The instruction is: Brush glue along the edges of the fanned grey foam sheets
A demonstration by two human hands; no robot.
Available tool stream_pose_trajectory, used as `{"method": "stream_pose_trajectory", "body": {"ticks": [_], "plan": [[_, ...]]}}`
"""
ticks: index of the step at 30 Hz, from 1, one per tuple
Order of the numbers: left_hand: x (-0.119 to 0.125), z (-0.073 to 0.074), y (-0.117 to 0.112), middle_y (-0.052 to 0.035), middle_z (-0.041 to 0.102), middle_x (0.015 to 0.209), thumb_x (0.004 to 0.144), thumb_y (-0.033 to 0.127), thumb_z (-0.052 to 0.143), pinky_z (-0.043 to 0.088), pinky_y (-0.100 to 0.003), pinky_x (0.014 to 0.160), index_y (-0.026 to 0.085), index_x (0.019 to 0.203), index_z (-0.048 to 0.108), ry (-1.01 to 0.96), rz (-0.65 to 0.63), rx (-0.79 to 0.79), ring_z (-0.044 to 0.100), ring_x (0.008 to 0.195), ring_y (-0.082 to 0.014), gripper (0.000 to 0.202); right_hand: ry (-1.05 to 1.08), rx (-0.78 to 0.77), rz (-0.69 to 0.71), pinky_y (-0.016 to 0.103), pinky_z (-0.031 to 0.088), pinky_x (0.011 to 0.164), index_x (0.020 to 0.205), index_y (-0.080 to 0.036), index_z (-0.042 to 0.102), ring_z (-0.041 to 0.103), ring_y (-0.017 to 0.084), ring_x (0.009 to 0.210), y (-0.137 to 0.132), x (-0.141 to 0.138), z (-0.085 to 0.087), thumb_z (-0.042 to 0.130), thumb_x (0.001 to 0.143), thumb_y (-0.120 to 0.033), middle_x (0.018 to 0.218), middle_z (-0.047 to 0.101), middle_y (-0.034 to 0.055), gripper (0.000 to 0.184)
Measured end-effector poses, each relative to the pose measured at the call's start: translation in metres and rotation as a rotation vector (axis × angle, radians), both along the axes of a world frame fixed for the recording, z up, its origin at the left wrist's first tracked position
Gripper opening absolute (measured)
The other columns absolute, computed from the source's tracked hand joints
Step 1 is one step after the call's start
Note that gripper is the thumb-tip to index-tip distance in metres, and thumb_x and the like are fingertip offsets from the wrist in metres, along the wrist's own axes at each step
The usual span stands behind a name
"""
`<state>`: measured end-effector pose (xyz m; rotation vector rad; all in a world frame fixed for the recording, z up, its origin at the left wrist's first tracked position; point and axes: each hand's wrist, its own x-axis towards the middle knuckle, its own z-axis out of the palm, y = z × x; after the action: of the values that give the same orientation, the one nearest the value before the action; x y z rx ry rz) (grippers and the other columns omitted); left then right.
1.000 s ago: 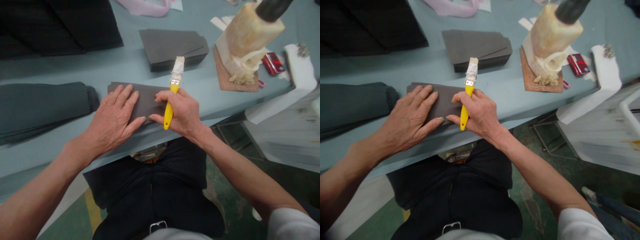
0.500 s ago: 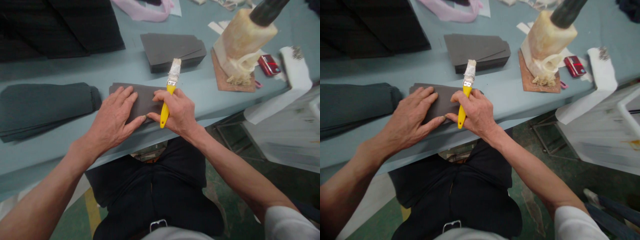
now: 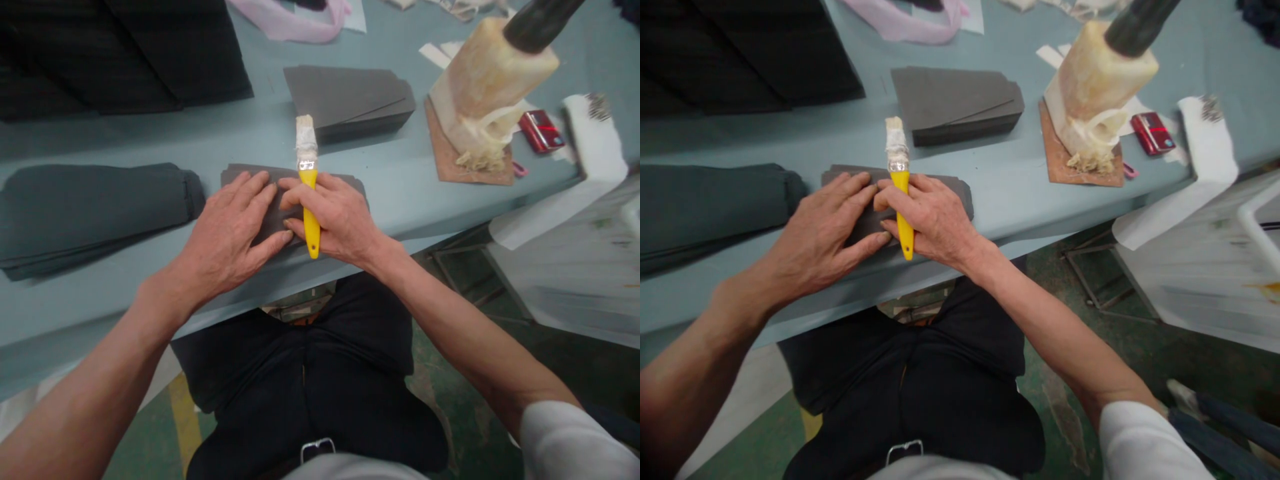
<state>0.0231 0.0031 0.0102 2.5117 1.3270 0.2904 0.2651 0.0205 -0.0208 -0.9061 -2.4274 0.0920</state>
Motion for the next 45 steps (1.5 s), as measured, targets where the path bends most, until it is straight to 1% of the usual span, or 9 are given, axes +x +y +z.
{"method": "stream_pose_trajectory", "body": {"ticks": [5, 11, 16, 21, 24, 27, 29, 36, 45], "plan": [[-0.004, 0.005, 0.001, -0.0221, 0.043, 0.177, 0.108, 0.063, 0.034, 0.029, -0.059, 0.140, 0.011, 0.165, 0.046, 0.017, -0.043, -0.008, 0.038, 0.166, -0.0442, 0.078, 0.006, 0.009, 0.023, 0.047, 0.056, 0.110, 0.128, -0.022, 0.066, 0.068, 0.030, 0.125, -0.001, -0.001, -0.001, 0.054, 0.113, -0.044, 0.145, 0.076, 0.0103, 0.029], [-0.009, 0.001, 0.004, -0.0207, 0.043, 0.177, 0.110, 0.045, 0.031, 0.029, -0.061, 0.140, 0.011, 0.164, 0.045, 0.029, -0.077, 0.024, 0.038, 0.167, -0.0399, 0.065, 0.040, -0.018, 0.001, 0.048, 0.054, 0.114, 0.131, -0.023, 0.067, 0.067, 0.030, 0.133, -0.002, -0.002, -0.006, 0.058, 0.109, -0.065, 0.151, 0.074, 0.0099, 0.049], [-0.003, 0.005, 0.003, -0.0159, 0.052, 0.172, 0.108, 0.041, 0.034, 0.033, -0.060, 0.139, 0.016, 0.157, 0.054, -0.026, -0.041, 0.015, 0.044, 0.165, -0.0366, 0.058, 0.021, -0.018, -0.007, 0.049, 0.054, 0.115, 0.132, -0.024, 0.067, 0.068, 0.031, 0.134, -0.002, -0.002, -0.005, 0.065, 0.106, -0.063, 0.153, 0.074, 0.0098, 0.047], [0.000, 0.023, -0.032, -0.0145, 0.063, 0.165, 0.111, 0.042, 0.047, 0.041, -0.046, 0.136, 0.015, 0.151, 0.062, -0.250, 0.174, 0.030, 0.056, 0.156, -0.0283, 0.050, 0.029, -0.026, 0.008, 0.048, 0.054, 0.115, 0.131, -0.022, 0.067, 0.068, 0.032, 0.136, -0.002, -0.002, -0.003, 0.064, 0.107, -0.063, 0.153, 0.073, 0.0112, 0.047], [0.003, 0.029, -0.070, -0.0061, 0.082, 0.133, 0.109, 0.049, 0.057, 0.057, -0.039, 0.115, 0.023, 0.129, 0.076, -0.334, 0.404, 0.014, 0.077, 0.124, -0.0257, 0.038, -0.001, -0.062, -0.011, 0.051, 0.053, 0.116, 0.133, -0.025, 0.068, 0.067, 0.033, 0.136, -0.003, -0.002, -0.002, 0.062, 0.106, -0.069, 0.156, 0.071, 0.0101, 0.052], [0.008, 0.020, -0.107, 0.0004, 0.086, 0.096, 0.102, 0.060, 0.064, 0.064, -0.033, 0.082, 0.029, 0.101, 0.082, -0.439, 0.451, -0.240, 0.081, 0.085, -0.0226, 0.035, -0.015, -0.067, -0.033, 0.050, 0.052, 0.117, 0.132, -0.026, 0.068, 0.067, 0.032, 0.135, -0.004, -0.003, -0.003, 0.065, 0.105, -0.069, 0.157, 0.071, 0.0093, 0.051], [0.011, 0.006, -0.125, -0.0004, 0.085, 0.090, 0.099, 0.063, 0.067, 0.066, -0.033, 0.080, 0.029, 0.095, 0.082, -0.491, 0.467, -0.456, 0.080, 0.078, -0.0224, 0.037, 0.003, -0.050, -0.038, 0.050, 0.052, 0.117, 0.131, -0.025, 0.069, 0.067, 0.032, 0.134, -0.005, -0.003, -0.003, 0.066, 0.104, -0.068, 0.156, 0.071, 0.0098, 0.051], [0.020, -0.041, -0.144, -0.0138, 0.085, 0.123, 0.084, 0.071, 0.077, 0.069, -0.051, 0.100, 0.024, 0.124, 0.077, -0.518, 0.583, -0.800, 0.083, 0.106, -0.0345, 0.062, 0.010, -0.065, -0.030, 0.050, 0.053, 0.116, 0.132, -0.023, 0.068, 0.068, 0.033, 0.134, -0.004, -0.004, -0.004, 0.071, 0.104, -0.062, 0.156, 0.071, 0.0106, 0.048], [0.033, -0.022, -0.133, -0.0077, 0.087, 0.106, 0.094, 0.062, 0.073, 0.068, -0.041, 0.095, 0.025, 0.106, 0.081, -0.726, 0.628, -0.717, 0.082, 0.096, -0.0263, 0.040, 0.021, -0.065, -0.036, 0.048, 0.053, 0.115, 0.133, -0.024, 0.067, 0.068, 0.032, 0.132, -0.004, -0.004, -0.004, 0.070, 0.103, -0.066, 0.155, 0.072, 0.0106, 0.052]]}}
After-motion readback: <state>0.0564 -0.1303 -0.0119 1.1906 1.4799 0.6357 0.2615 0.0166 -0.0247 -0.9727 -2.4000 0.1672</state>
